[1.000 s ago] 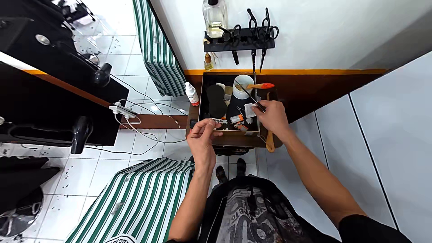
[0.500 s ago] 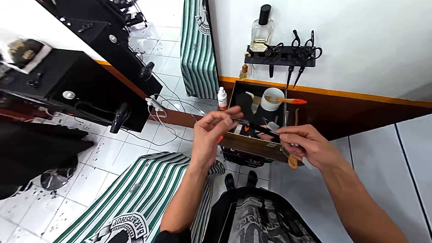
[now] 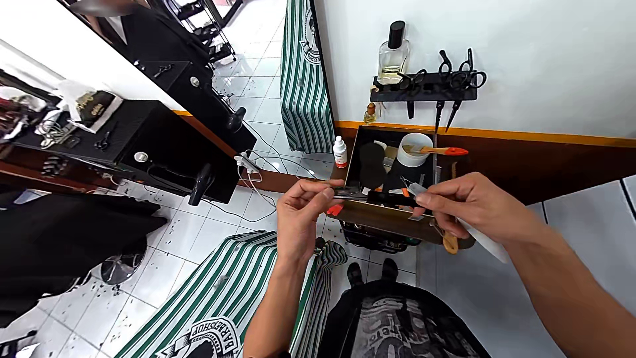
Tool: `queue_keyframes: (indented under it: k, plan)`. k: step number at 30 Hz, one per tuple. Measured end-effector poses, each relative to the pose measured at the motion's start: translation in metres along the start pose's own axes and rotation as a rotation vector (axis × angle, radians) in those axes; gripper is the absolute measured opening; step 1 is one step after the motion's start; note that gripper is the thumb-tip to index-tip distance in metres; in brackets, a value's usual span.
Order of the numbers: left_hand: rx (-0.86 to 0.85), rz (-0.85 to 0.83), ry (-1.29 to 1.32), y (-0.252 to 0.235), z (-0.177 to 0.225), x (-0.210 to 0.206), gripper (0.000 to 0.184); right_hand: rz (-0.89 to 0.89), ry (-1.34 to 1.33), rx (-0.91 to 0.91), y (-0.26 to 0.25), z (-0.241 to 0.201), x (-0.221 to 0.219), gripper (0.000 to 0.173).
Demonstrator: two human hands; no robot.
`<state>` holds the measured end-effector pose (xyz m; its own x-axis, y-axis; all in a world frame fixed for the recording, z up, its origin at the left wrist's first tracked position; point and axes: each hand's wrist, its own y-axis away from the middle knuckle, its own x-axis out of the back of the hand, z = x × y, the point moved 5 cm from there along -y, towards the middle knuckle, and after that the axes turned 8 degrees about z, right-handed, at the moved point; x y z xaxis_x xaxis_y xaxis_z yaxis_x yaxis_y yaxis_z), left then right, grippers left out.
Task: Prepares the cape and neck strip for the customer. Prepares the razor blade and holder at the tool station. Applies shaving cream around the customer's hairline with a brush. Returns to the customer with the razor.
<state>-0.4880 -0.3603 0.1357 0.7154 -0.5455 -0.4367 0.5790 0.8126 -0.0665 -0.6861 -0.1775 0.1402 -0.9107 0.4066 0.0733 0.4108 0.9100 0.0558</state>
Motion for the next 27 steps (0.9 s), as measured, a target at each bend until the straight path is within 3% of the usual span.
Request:
queue_keyframes:
  k: [27]
  plan:
    - [-0.082, 0.022, -0.083, 0.0014, 0.0010, -0.0008, 0.016, -0.047, -0.036, 0.002, 0.0037, 0.0023, 0.0023, 0.028]
